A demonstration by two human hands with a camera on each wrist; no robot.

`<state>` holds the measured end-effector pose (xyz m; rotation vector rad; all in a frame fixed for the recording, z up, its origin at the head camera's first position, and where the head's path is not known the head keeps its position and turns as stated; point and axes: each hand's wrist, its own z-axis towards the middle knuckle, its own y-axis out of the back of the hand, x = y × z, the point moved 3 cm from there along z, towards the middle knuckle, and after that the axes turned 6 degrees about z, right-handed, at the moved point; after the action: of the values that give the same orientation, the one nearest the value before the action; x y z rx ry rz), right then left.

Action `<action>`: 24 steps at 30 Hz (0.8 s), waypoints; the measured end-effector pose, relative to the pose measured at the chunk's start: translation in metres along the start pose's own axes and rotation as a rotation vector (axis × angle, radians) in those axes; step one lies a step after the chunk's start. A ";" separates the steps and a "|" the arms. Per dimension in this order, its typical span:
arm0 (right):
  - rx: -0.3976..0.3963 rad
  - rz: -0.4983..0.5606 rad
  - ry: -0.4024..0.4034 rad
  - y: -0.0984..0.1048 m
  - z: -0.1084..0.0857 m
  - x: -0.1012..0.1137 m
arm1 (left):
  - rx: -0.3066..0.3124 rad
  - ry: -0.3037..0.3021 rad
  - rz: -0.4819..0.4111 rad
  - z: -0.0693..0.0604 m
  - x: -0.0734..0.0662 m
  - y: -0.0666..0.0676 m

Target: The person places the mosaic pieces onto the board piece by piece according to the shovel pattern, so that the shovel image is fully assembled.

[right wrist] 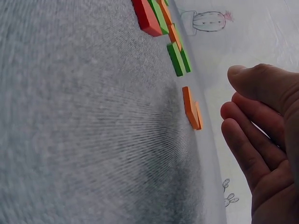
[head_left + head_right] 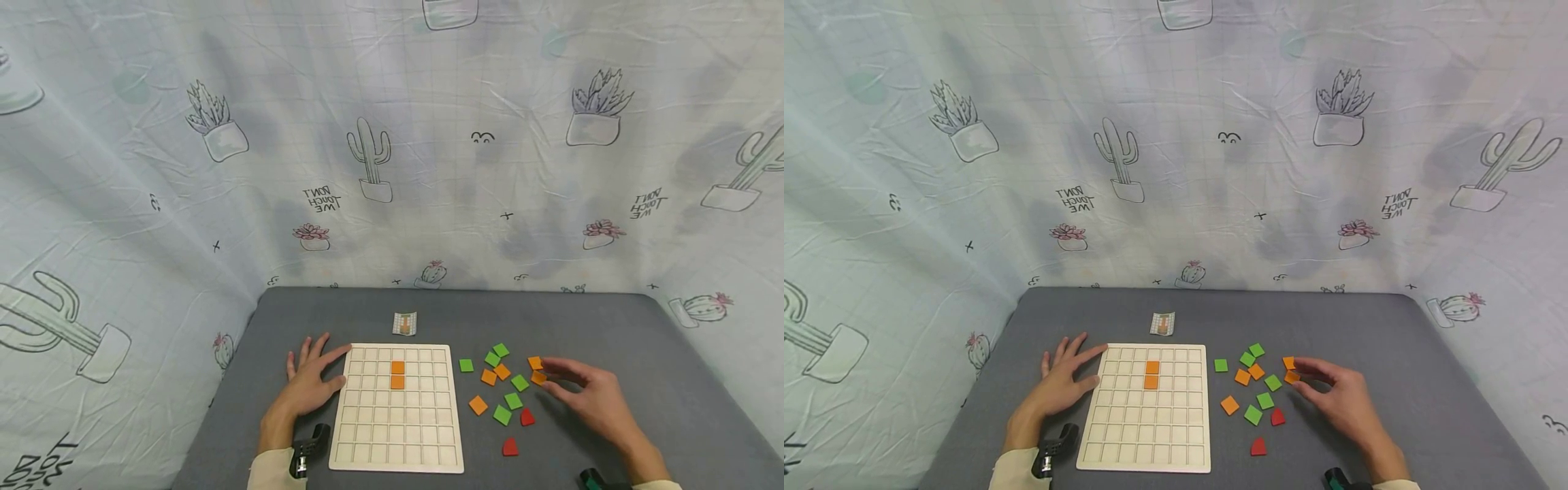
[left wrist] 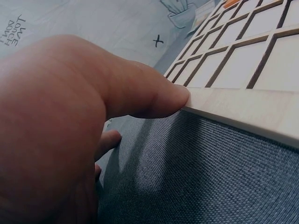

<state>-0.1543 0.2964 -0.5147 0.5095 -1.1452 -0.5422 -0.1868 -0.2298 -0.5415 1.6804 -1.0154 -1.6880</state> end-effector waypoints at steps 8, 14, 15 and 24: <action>-0.028 0.000 -0.024 -0.002 -0.002 -0.009 | -0.001 -0.007 0.002 0.000 0.000 0.000; -0.018 -0.038 -0.043 -0.004 -0.002 -0.015 | -0.003 -0.008 0.000 -0.001 -0.001 0.000; -0.017 -0.041 -0.043 -0.005 -0.002 -0.016 | -0.003 -0.007 -0.002 -0.001 -0.001 0.000; -0.002 -0.088 -0.061 -0.009 -0.002 -0.021 | 0.004 -0.005 -0.005 0.000 0.001 0.000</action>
<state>-0.1606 0.3030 -0.5360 0.5468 -1.1837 -0.6390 -0.1865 -0.2307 -0.5418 1.6834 -1.0180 -1.6956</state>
